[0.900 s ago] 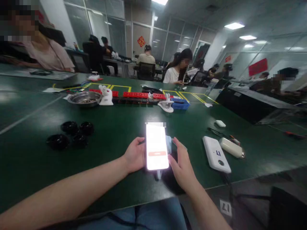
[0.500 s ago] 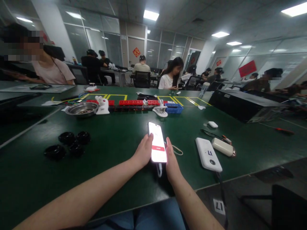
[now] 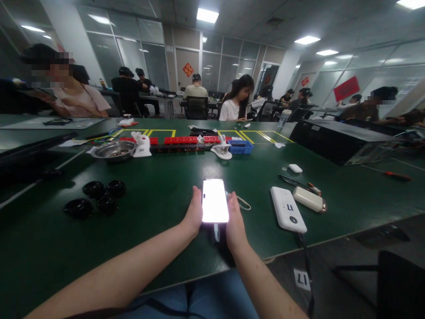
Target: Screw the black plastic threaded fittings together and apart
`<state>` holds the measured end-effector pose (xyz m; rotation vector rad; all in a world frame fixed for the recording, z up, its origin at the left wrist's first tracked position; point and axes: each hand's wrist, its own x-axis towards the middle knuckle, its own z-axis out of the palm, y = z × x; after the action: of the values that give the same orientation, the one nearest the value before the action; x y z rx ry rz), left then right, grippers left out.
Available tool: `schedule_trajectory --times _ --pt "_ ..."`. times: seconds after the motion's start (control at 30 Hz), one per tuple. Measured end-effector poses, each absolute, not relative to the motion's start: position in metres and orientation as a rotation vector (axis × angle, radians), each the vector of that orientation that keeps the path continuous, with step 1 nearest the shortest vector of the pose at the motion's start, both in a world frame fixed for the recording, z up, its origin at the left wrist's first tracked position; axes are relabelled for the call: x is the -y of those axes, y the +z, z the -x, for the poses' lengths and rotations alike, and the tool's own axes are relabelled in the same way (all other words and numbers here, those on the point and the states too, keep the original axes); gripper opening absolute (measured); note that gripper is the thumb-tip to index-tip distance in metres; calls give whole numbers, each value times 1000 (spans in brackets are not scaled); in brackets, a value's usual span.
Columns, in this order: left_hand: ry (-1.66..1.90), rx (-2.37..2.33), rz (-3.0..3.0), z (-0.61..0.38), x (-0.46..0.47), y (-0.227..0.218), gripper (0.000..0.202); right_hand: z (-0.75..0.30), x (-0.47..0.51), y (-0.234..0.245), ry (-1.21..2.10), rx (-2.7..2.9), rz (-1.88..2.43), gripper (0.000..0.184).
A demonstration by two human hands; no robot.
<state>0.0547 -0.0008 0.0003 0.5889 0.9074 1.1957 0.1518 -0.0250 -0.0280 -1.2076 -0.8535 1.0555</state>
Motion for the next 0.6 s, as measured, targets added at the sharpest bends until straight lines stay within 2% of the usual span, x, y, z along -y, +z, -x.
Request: schedule_trajectory --times 0.2,0.27,0.37,0.5,0.6 --pt "1070 -949 -570 -50 4 11 57 -160 22 -28 1038 954 1293 70" --pt "1041 -975 -585 -47 -5 13 57 -172 11 -25 940 1037 1398 64" --pt "992 -1040 -639 -39 -26 14 54 -192 -16 -16 616 1324 1646 52" --pt "853 -1071 -742 -36 -48 15 65 -201 -54 -10 598 1468 1674 37" --pt "868 -961 -800 -41 -49 15 69 -191 -70 -14 634 1498 1658 47"
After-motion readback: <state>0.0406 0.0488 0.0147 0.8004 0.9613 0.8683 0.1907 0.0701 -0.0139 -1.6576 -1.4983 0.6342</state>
